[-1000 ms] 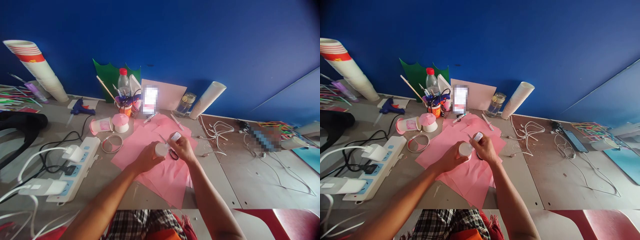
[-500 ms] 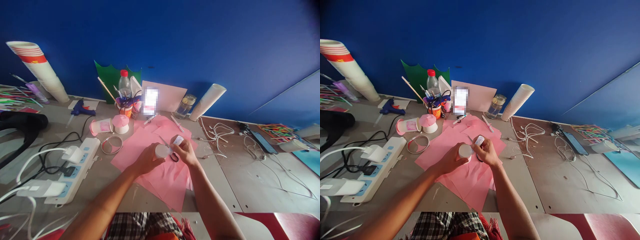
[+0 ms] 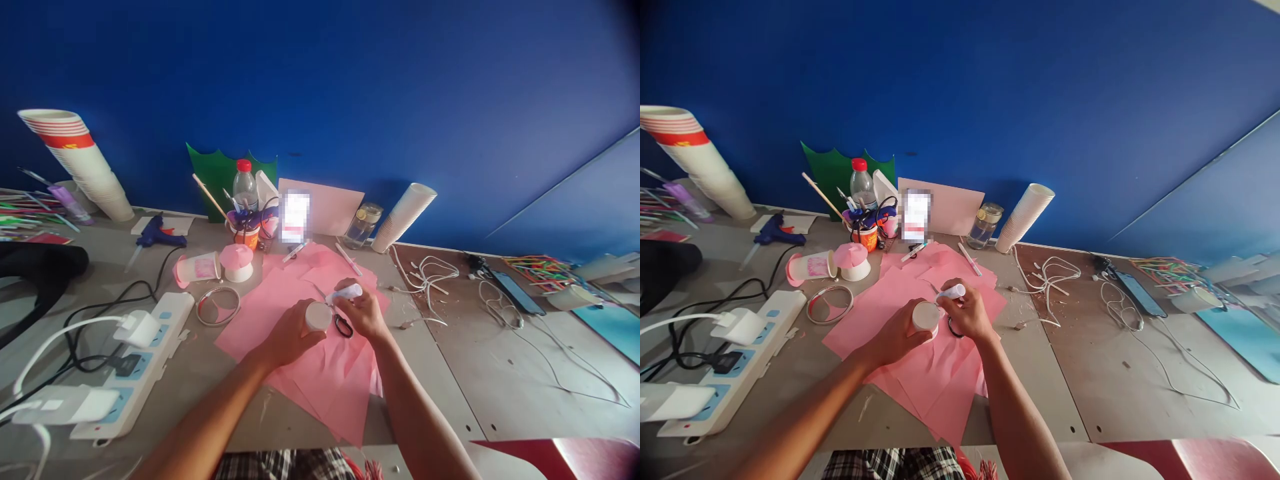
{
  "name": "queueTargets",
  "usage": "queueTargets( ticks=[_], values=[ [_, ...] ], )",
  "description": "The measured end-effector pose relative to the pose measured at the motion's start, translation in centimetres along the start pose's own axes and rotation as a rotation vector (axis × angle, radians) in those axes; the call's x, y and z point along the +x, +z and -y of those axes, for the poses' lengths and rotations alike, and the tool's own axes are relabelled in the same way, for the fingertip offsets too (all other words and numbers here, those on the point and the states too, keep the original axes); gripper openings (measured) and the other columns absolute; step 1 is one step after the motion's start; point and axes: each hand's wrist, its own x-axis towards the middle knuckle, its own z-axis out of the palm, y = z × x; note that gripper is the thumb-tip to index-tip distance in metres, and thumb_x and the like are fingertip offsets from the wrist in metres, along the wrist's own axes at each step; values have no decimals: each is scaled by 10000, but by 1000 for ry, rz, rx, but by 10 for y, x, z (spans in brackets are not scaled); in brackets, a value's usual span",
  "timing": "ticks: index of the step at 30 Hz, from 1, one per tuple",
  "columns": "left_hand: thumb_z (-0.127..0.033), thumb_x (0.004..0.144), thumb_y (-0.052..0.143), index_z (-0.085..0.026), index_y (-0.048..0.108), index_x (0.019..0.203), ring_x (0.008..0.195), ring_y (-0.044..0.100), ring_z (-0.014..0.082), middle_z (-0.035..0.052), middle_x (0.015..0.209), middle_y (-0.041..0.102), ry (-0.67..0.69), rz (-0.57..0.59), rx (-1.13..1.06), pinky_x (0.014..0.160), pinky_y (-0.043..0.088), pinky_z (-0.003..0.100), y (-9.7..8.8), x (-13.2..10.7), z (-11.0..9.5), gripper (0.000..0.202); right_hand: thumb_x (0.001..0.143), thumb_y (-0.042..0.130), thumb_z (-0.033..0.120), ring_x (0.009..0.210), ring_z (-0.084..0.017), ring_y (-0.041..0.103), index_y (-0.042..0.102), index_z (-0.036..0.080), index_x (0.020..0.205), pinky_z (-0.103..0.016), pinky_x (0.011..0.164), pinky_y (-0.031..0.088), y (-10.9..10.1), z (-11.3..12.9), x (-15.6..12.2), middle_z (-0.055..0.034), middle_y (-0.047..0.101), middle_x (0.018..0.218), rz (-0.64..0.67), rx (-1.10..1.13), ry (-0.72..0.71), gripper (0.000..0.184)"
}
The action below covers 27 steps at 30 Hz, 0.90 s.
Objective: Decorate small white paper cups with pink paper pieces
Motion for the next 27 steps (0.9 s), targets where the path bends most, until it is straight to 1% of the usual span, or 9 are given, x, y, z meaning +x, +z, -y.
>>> queueTargets(
  ticks=[2, 4, 8, 11, 17, 19, 22, 25, 27],
  values=[
    [-307, 769, 632, -211, 495, 1140, 986, 547, 254, 86, 1108, 578, -5, 0, -14, 847, 450, 407, 0, 0, -1, 408, 754, 658, 373, 634, -131, 549, 588, 204, 843, -268, 613, 463, -1, -6, 0, 6, 573, 723, -25, 144, 69, 203],
    [-307, 762, 641, -209, 495, 1149, 997, 548, 257, 89, 1117, 576, -13, -2, -23, 852, 449, 407, -1, -1, -1, 425, 746, 666, 413, 618, -127, 547, 586, 204, 842, -271, 617, 472, -2, -10, 1, 15, 559, 696, -45, 256, 106, 243],
    [-318, 753, 651, -208, 501, 1147, 997, 548, 259, 90, 1115, 577, -27, -4, -28, 853, 449, 408, -1, -1, -2, 436, 732, 681, 438, 618, -128, 555, 594, 205, 852, -272, 623, 479, -1, -12, 2, 17, 564, 685, -29, 323, 136, 276],
    [-316, 757, 645, -207, 504, 1139, 988, 547, 258, 89, 1110, 577, -36, 6, -30, 850, 449, 408, -1, -1, -2, 422, 734, 683, 433, 642, -138, 578, 605, 200, 854, -276, 637, 484, -1, -10, 2, 6, 587, 697, -4, 282, 165, 273],
    [-307, 754, 642, -208, 504, 1133, 977, 550, 254, 83, 1089, 582, -54, 1, -23, 840, 453, 396, -1, 0, -2, 416, 752, 667, 427, 657, -147, 585, 601, 190, 836, -275, 649, 482, -1, -10, 1, -6, 596, 712, -17, 197, 162, 259],
    [-309, 753, 644, -211, 506, 1130, 971, 550, 251, 80, 1089, 579, -45, 4, -16, 833, 455, 392, 0, 0, -1, 413, 769, 649, 415, 659, -143, 571, 595, 190, 830, -269, 644, 469, 0, -9, 1, -6, 589, 718, -2, 168, 139, 239],
    [-317, 748, 650, -215, 501, 1135, 965, 550, 251, 79, 1093, 574, -34, -3, -5, 820, 458, 388, 0, 0, 0, 427, 788, 618, 368, 643, -132, 527, 583, 184, 795, -257, 617, 428, 2, -3, 1, -2, 567, 705, 40, 63, 109, 188],
    [-312, 750, 649, -224, 497, 1140, 947, 557, 245, 73, 1089, 578, -39, -6, 0, 801, 464, 382, 0, 0, 1, 428, 785, 591, 322, 615, -124, 482, 560, 181, 750, -255, 594, 387, 3, 4, 1, 8, 536, 668, 72, -32, 117, 149],
    [-310, 752, 647, -228, 499, 1138, 943, 559, 241, 68, 1084, 583, -33, -5, 5, 801, 464, 382, 0, 0, 1, 422, 781, 581, 311, 609, -122, 467, 545, 182, 729, -257, 591, 373, 1, 7, 1, 11, 522, 656, 100, -41, 129, 144]
  ],
)
